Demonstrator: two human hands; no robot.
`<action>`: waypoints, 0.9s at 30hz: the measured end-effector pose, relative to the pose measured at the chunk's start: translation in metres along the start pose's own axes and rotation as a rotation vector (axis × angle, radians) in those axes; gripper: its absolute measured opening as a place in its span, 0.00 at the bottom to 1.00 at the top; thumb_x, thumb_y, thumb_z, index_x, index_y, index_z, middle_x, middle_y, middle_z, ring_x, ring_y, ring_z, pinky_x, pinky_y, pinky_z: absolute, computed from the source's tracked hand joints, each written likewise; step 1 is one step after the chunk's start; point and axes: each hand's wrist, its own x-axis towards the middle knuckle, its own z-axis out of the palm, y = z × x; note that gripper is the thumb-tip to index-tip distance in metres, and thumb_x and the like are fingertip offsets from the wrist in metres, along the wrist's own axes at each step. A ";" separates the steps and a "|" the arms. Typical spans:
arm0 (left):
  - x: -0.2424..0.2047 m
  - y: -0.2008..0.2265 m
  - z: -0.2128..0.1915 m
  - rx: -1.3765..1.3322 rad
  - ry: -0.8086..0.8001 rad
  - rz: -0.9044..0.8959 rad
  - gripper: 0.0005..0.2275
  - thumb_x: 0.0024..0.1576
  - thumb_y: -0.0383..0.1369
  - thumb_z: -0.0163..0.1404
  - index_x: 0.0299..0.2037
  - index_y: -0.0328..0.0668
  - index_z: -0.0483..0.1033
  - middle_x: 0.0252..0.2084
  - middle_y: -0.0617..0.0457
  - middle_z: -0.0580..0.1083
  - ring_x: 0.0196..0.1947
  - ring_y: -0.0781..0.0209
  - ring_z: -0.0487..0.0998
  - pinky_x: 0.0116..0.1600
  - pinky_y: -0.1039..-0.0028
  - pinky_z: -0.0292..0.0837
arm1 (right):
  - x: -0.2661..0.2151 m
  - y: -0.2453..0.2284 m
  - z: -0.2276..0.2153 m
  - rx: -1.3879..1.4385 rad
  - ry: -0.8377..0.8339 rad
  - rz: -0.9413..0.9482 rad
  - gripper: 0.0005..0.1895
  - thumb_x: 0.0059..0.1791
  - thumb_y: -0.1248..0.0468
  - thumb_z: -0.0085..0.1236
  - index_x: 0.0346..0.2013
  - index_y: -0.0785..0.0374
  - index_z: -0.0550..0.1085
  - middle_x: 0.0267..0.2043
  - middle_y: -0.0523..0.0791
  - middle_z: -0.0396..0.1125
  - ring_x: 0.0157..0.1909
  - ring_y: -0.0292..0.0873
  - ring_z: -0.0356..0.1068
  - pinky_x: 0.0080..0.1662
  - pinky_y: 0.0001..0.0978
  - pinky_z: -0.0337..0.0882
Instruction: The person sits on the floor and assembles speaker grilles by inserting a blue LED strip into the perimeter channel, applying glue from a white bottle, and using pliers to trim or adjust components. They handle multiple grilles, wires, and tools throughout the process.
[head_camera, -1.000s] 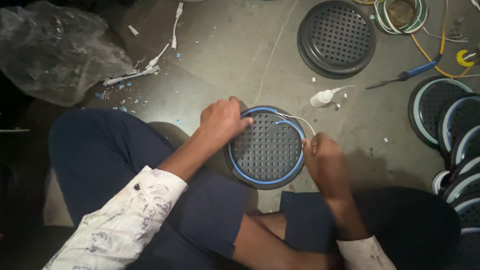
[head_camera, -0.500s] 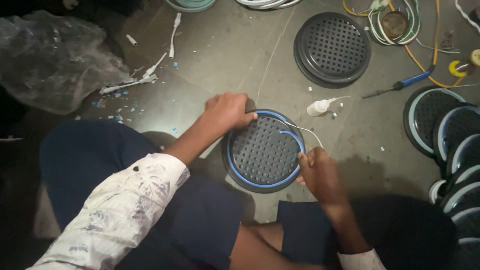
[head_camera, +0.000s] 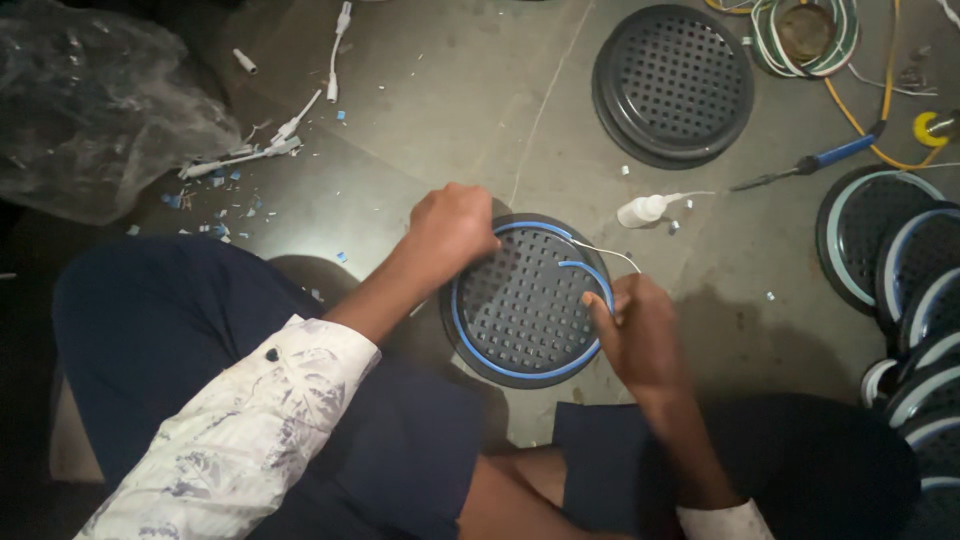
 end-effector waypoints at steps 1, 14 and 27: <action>0.000 0.000 0.000 -0.016 0.031 0.034 0.18 0.45 0.43 0.66 0.39 0.38 0.82 0.41 0.38 0.80 0.45 0.40 0.82 0.50 0.57 0.77 | 0.002 -0.002 -0.002 0.033 -0.031 0.083 0.15 0.47 0.62 0.68 0.36 0.69 0.72 0.29 0.53 0.70 0.30 0.49 0.70 0.36 0.39 0.69; 0.008 0.023 0.003 -0.151 0.256 0.342 0.10 0.52 0.34 0.58 0.42 0.44 0.80 0.40 0.44 0.78 0.43 0.41 0.80 0.45 0.54 0.75 | 0.056 0.049 -0.048 0.137 0.035 -0.025 0.31 0.48 0.58 0.70 0.59 0.69 0.66 0.51 0.52 0.64 0.47 0.44 0.68 0.47 0.36 0.71; 0.015 0.023 0.008 -0.079 0.247 0.487 0.15 0.48 0.26 0.57 0.44 0.57 0.82 0.41 0.49 0.78 0.39 0.45 0.82 0.40 0.57 0.76 | 0.078 0.023 -0.040 0.711 -0.039 0.130 0.11 0.57 0.67 0.56 0.52 0.68 0.69 0.46 0.43 0.71 0.44 0.30 0.68 0.44 0.22 0.66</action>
